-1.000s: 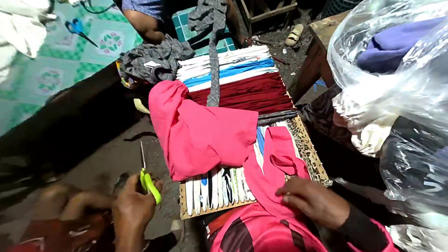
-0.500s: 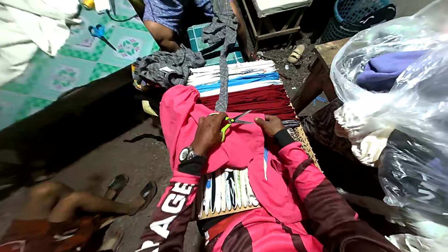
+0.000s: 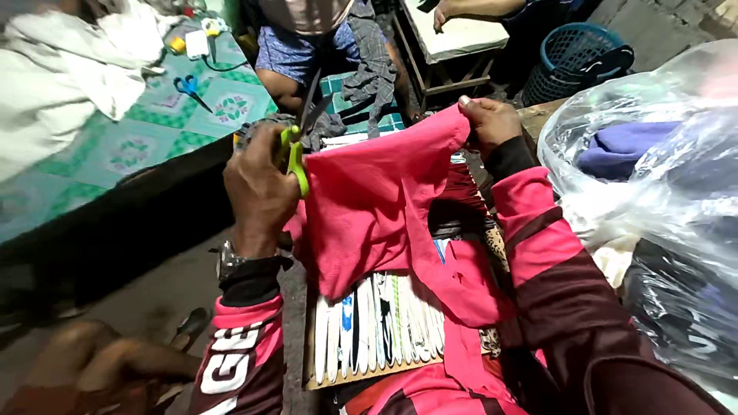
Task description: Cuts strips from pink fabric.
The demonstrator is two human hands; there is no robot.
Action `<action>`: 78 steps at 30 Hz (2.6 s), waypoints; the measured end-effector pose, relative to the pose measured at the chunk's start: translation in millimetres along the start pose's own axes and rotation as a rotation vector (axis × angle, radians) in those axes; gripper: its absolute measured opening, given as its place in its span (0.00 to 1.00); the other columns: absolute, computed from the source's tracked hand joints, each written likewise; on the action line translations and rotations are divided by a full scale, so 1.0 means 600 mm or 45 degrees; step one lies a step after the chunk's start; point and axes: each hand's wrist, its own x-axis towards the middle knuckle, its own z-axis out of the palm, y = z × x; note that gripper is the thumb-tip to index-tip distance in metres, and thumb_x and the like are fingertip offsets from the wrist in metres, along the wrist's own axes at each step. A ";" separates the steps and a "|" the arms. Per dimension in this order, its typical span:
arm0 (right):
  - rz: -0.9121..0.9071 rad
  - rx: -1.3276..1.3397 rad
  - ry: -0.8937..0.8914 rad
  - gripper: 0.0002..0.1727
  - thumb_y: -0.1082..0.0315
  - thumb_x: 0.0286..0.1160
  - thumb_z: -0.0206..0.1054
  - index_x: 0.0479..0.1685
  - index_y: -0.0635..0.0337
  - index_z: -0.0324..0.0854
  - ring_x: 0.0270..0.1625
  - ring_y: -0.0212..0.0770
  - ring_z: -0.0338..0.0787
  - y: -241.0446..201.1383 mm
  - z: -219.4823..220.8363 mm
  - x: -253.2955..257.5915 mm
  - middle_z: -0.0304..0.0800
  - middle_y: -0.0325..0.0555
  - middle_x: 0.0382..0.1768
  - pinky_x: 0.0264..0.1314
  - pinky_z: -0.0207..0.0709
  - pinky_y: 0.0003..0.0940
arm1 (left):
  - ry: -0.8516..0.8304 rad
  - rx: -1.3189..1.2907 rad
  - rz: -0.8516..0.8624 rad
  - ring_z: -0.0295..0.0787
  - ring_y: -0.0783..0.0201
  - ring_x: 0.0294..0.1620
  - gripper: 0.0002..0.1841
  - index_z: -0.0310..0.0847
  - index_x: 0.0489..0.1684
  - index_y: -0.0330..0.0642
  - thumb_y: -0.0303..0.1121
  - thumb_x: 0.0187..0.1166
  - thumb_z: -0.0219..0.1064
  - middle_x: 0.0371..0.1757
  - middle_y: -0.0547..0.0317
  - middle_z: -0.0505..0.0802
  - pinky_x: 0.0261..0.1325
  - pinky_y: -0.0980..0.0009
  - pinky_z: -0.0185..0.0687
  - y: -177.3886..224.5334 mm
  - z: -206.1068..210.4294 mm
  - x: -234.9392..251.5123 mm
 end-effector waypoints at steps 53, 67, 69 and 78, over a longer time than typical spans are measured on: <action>0.123 -0.097 -0.040 0.13 0.70 0.75 0.73 0.57 0.49 0.91 0.56 0.36 0.93 0.289 -0.043 -0.370 0.93 0.37 0.59 0.59 0.89 0.39 | -1.749 -1.476 -0.961 0.98 0.53 0.32 0.19 0.79 0.61 0.33 0.40 0.87 0.58 0.47 0.42 0.97 0.19 0.65 0.88 0.147 0.207 -0.324; 0.096 -0.029 -0.055 0.14 0.70 0.76 0.73 0.58 0.45 0.91 0.58 0.35 0.92 0.291 -0.048 -0.377 0.93 0.33 0.59 0.59 0.90 0.38 | -1.603 -1.422 -1.048 0.97 0.55 0.27 0.10 0.78 0.48 0.32 0.31 0.87 0.58 0.39 0.42 0.97 0.18 0.68 0.88 0.178 0.256 -0.262; 0.098 -0.028 -0.049 0.15 0.70 0.75 0.74 0.58 0.44 0.91 0.56 0.35 0.93 0.293 -0.049 -0.377 0.93 0.32 0.59 0.56 0.91 0.38 | -1.577 -1.432 -1.057 0.96 0.57 0.24 0.07 0.76 0.49 0.32 0.28 0.88 0.57 0.36 0.43 0.97 0.16 0.71 0.85 0.179 0.257 -0.267; 0.145 -0.009 -0.053 0.15 0.69 0.75 0.74 0.58 0.42 0.91 0.45 0.35 0.94 0.293 -0.053 -0.380 0.93 0.31 0.59 0.45 0.91 0.37 | -1.563 -1.464 -1.113 0.93 0.60 0.19 0.11 0.79 0.49 0.32 0.34 0.90 0.60 0.32 0.43 0.96 0.14 0.73 0.82 0.184 0.266 -0.270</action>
